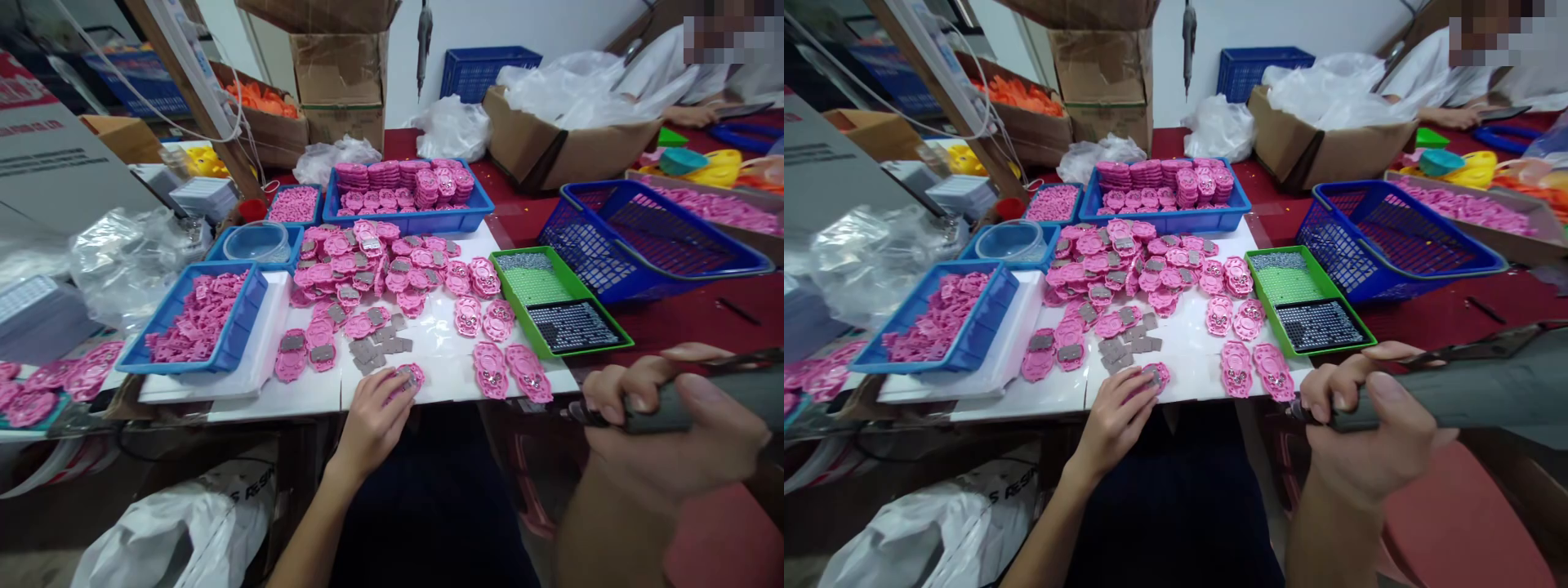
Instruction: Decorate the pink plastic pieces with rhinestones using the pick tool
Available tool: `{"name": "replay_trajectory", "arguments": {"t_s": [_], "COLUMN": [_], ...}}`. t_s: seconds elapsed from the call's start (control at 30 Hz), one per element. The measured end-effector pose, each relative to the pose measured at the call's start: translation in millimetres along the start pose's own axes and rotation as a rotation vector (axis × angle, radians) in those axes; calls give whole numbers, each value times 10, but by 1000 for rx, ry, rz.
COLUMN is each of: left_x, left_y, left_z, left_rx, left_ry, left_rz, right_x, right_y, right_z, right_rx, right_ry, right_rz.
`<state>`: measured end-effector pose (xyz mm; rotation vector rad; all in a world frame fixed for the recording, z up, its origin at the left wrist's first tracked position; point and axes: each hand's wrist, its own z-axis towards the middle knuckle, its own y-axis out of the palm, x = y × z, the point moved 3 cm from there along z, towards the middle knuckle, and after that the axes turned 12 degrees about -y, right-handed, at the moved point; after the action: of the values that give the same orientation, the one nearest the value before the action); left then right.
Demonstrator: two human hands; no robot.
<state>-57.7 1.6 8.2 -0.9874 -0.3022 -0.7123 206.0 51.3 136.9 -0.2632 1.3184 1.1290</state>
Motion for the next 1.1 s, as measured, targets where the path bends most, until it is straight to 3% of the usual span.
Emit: {"name": "replay_trajectory", "arguments": {"t_s": [0.17,0.37,0.53,0.63,0.77,0.83,0.9,1.1], "left_x": [-148,-783,-1098,-1276,-1489,-1413,-1159,62], "left_y": [-191,-516,-717,-765,-702,-622,-497,80], "left_z": [201,960,1521,1867,2126,2072,1898,1034], "left_rx": [64,165,120,190,164,127,100,-177], "left_ry": [12,-111,-141,-182,-395,-407,-296,162], "left_rz": [-9,142,156,169,246,275,263,69], "right_x": [-14,13,33,22,-6,-19,-34,-54], "right_y": [48,127,189,204,134,71,10,-65], "right_z": [14,-30,-72,-88,-104,-96,-70,9], "right_rx": [-36,-74,-51,-50,-47,-64,-83,-105], "right_ry": [-32,-33,23,15,-1,-10,-43,-95], "right_rz": [40,73,61,65,73,74,78,97]}}
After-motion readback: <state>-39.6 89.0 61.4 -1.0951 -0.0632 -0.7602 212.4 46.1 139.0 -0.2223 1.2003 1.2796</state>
